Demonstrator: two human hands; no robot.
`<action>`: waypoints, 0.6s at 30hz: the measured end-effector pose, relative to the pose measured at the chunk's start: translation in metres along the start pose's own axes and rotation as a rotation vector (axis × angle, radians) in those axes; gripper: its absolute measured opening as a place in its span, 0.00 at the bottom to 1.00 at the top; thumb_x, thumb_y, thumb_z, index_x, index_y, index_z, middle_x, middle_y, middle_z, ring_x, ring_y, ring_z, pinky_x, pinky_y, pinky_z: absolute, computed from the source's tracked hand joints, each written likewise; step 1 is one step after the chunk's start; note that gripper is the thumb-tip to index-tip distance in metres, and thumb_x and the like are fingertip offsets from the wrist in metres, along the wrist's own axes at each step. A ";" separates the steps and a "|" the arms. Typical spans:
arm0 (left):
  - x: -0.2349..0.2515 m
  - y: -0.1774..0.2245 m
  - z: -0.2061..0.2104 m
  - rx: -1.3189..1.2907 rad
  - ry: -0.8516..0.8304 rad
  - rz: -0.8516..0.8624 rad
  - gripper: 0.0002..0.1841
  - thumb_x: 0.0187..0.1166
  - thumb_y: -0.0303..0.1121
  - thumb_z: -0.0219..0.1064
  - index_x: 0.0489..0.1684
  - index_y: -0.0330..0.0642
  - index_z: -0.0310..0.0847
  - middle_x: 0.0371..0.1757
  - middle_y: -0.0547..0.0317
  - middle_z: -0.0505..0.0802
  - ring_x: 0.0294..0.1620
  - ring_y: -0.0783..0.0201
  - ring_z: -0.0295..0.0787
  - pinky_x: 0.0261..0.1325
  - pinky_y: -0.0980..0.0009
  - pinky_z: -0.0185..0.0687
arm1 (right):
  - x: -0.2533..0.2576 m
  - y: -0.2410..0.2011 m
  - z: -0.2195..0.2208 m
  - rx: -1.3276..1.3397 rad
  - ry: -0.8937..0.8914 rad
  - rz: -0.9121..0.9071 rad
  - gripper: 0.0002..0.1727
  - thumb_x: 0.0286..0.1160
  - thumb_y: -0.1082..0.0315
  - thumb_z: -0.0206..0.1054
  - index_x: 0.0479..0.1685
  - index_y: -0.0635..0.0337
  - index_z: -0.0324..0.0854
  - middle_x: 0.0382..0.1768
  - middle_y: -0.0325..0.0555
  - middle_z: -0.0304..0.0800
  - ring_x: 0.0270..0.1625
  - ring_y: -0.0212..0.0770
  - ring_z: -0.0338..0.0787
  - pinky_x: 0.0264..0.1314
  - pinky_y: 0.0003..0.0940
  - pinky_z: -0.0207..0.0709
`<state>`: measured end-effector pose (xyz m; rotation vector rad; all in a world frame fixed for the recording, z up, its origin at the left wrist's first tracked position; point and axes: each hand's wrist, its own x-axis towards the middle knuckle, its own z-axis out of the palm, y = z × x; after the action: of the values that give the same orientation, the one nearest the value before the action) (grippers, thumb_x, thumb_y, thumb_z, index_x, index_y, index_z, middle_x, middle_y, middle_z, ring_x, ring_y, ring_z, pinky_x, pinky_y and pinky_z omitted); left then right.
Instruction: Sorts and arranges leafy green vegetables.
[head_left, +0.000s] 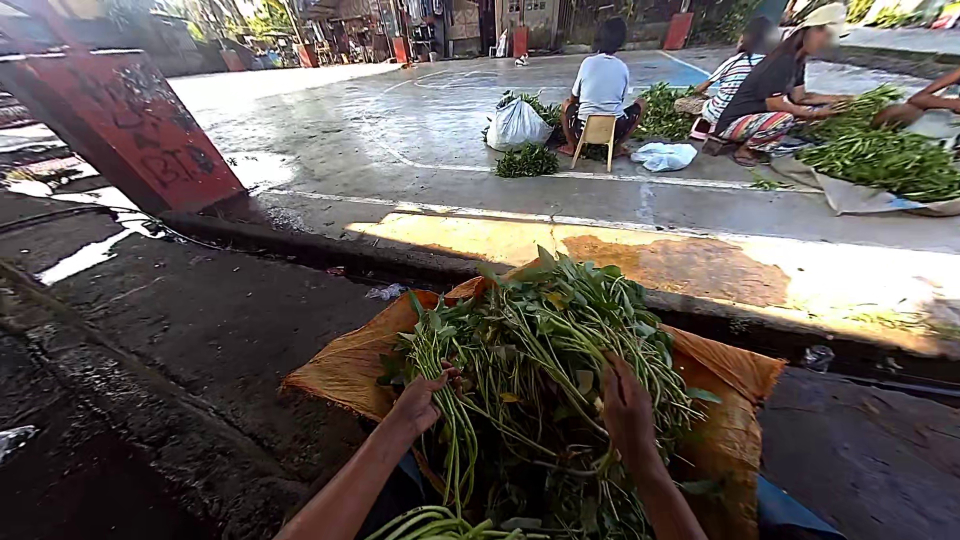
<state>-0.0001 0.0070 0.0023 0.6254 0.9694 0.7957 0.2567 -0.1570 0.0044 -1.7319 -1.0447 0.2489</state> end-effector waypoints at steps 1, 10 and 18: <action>0.000 0.000 -0.001 -0.005 -0.004 -0.001 0.07 0.90 0.21 0.49 0.54 0.38 0.71 0.39 0.52 0.90 0.33 0.62 0.90 0.41 0.68 0.90 | 0.000 -0.006 0.001 0.024 0.124 -0.099 0.24 0.90 0.63 0.45 0.74 0.68 0.76 0.29 0.47 0.81 0.24 0.36 0.76 0.31 0.37 0.75; -0.002 0.003 0.003 -0.034 0.001 -0.019 0.07 0.90 0.21 0.49 0.54 0.38 0.71 0.39 0.53 0.89 0.34 0.62 0.90 0.42 0.69 0.90 | 0.004 -0.008 0.020 0.039 0.217 -0.146 0.26 0.89 0.64 0.43 0.72 0.73 0.76 0.25 0.45 0.75 0.23 0.35 0.74 0.29 0.35 0.73; 0.000 0.004 0.000 -0.034 -0.015 -0.019 0.06 0.90 0.21 0.50 0.53 0.38 0.71 0.40 0.52 0.89 0.34 0.61 0.90 0.43 0.67 0.90 | -0.058 0.030 0.067 0.584 -0.303 0.373 0.17 0.76 0.78 0.60 0.63 0.70 0.78 0.50 0.46 0.89 0.51 0.31 0.88 0.58 0.27 0.81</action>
<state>-0.0011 0.0088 0.0057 0.5913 0.9458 0.7878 0.1967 -0.1575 -0.0678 -1.3556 -0.7425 0.9778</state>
